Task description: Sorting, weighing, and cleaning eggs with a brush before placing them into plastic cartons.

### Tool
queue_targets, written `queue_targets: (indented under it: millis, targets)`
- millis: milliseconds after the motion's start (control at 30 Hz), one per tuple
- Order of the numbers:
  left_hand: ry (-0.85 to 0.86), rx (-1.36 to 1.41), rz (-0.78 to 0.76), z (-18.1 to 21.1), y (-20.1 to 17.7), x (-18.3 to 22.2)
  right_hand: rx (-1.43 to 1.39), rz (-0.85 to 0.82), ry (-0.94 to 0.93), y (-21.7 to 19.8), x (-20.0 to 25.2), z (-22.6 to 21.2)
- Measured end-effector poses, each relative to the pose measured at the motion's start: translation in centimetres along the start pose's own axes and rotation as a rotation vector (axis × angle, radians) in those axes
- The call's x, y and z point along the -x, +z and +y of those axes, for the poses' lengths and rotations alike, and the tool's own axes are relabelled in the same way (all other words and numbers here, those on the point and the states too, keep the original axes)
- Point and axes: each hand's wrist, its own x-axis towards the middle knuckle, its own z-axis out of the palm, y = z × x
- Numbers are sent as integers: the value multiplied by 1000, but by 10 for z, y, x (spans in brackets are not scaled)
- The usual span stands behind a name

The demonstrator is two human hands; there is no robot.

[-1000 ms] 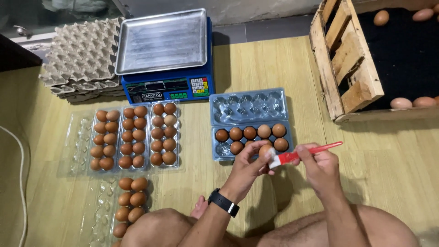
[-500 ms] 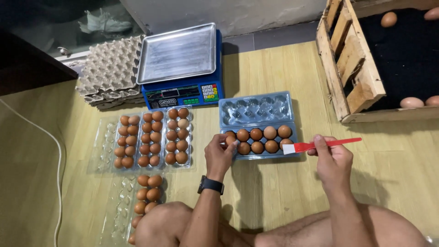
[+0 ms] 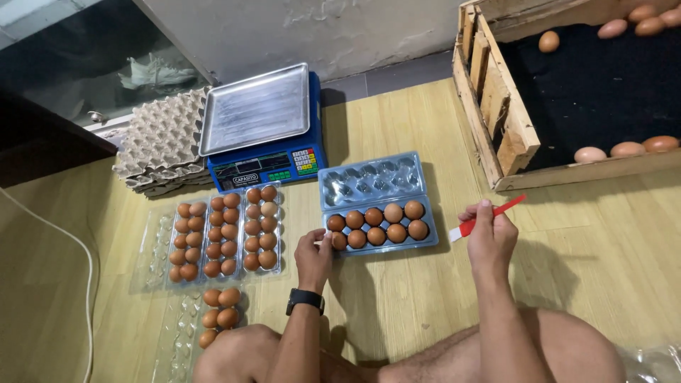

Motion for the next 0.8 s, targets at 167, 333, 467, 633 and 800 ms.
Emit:
queue_targets:
  millis: [167,333,467,633,800]
  targets:
    - [-1,-26,-75,16,-8,8,159,46,-140,3,-10,14]
    - [-43,-41,-72,20,-10,4,361,-51,-227,21,-9,39]
    - [-46,-20,18,-8,7,-15,625,-213,-99,28,-25,96]
    - [-188,-5,63,6,7,-12,799,-305,-90,33,-41,120]
    - [-310,101,24,16,-7,-10,949,-262,-102,35,-50,137]
